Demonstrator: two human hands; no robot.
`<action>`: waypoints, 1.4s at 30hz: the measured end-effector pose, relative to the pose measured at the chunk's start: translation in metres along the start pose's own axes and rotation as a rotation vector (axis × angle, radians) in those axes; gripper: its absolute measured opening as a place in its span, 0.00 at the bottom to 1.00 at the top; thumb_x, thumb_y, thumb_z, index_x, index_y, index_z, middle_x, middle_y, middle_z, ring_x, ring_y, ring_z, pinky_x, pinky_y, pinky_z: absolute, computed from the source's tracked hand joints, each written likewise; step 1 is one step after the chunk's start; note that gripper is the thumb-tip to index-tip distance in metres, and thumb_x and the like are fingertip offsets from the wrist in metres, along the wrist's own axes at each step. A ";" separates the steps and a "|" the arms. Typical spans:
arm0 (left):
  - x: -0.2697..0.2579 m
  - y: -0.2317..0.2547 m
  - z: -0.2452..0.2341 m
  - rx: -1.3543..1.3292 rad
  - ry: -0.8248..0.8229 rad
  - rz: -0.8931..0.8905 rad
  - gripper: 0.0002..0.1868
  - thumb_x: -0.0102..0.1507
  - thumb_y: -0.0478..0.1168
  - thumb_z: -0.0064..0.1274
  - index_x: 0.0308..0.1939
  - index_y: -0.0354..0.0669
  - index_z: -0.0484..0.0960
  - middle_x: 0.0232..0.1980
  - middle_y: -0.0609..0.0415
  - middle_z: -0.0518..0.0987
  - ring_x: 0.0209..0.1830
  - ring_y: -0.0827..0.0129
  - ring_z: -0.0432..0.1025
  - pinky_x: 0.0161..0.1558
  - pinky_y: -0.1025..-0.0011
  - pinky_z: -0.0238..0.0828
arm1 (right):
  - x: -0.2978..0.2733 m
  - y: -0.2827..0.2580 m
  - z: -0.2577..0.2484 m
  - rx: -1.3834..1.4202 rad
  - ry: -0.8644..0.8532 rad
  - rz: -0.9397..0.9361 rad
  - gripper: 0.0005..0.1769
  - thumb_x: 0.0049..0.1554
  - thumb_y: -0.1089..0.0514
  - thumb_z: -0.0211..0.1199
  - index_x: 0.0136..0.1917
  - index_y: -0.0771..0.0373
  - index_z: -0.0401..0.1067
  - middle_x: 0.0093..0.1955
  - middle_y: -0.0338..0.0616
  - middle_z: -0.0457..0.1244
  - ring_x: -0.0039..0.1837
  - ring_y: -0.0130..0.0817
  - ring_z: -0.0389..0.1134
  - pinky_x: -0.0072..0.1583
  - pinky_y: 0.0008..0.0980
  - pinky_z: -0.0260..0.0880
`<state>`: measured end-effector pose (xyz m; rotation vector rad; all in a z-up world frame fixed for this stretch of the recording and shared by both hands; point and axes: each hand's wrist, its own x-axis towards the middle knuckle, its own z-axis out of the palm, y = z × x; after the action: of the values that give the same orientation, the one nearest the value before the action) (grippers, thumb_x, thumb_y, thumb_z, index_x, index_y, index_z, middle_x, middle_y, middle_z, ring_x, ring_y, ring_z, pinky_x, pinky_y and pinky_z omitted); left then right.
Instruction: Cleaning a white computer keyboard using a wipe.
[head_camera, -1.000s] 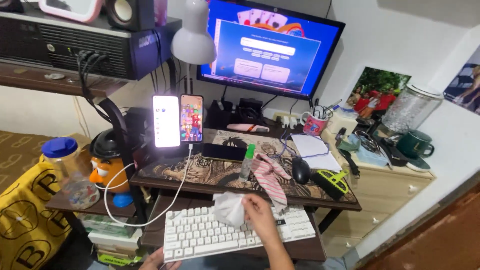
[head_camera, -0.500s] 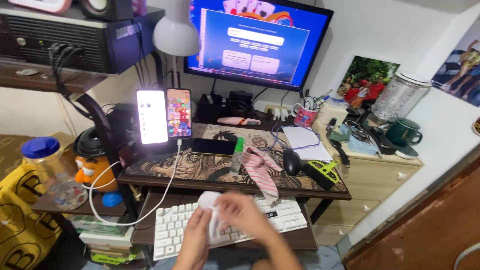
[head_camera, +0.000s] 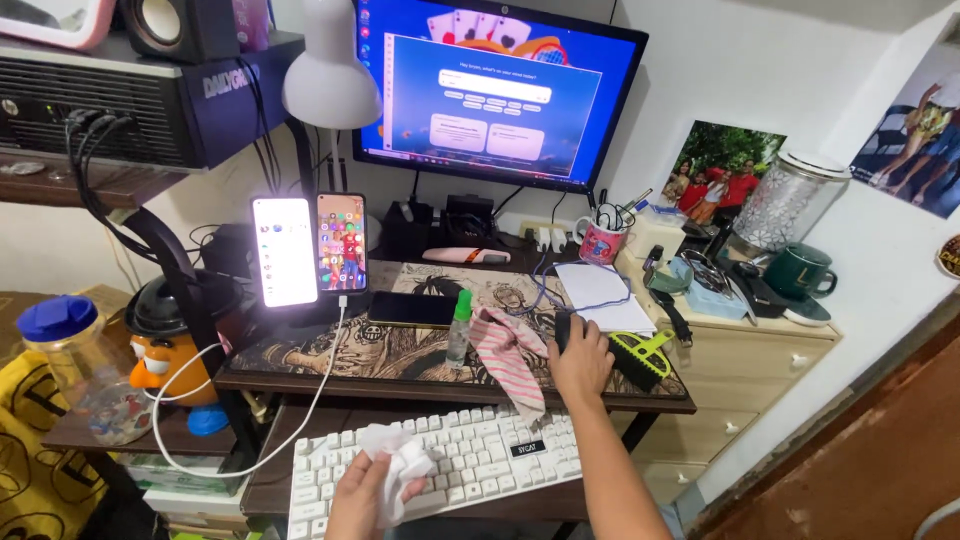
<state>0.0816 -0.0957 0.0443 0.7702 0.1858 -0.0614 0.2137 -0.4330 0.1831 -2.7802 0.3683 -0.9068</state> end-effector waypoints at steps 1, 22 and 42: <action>0.001 0.001 -0.001 0.003 -0.001 0.001 0.20 0.68 0.38 0.45 0.61 0.30 0.74 0.54 0.36 0.82 0.47 0.46 0.80 0.39 0.54 0.84 | 0.004 0.001 0.002 0.002 0.001 0.002 0.40 0.51 0.39 0.66 0.73 0.54 0.63 0.70 0.51 0.58 0.68 0.55 0.61 0.62 0.55 0.63; -0.009 0.005 -0.012 -0.003 0.091 -0.042 0.20 0.68 0.36 0.44 0.63 0.32 0.75 0.55 0.36 0.80 0.49 0.46 0.79 0.41 0.53 0.84 | 0.020 -0.008 0.021 -0.068 -0.093 0.016 0.34 0.55 0.42 0.63 0.74 0.47 0.66 0.67 0.51 0.58 0.66 0.54 0.62 0.62 0.55 0.62; -0.032 0.014 -0.003 0.046 0.137 -0.035 0.21 0.68 0.37 0.43 0.63 0.31 0.74 0.55 0.35 0.81 0.49 0.46 0.80 0.42 0.55 0.84 | 0.017 -0.002 0.024 -0.018 -0.051 0.064 0.30 0.56 0.46 0.61 0.72 0.48 0.68 0.70 0.55 0.56 0.66 0.61 0.60 0.63 0.56 0.61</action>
<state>0.0519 -0.0841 0.0581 0.8176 0.3292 -0.0463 0.2417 -0.4332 0.1740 -2.7850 0.4562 -0.8206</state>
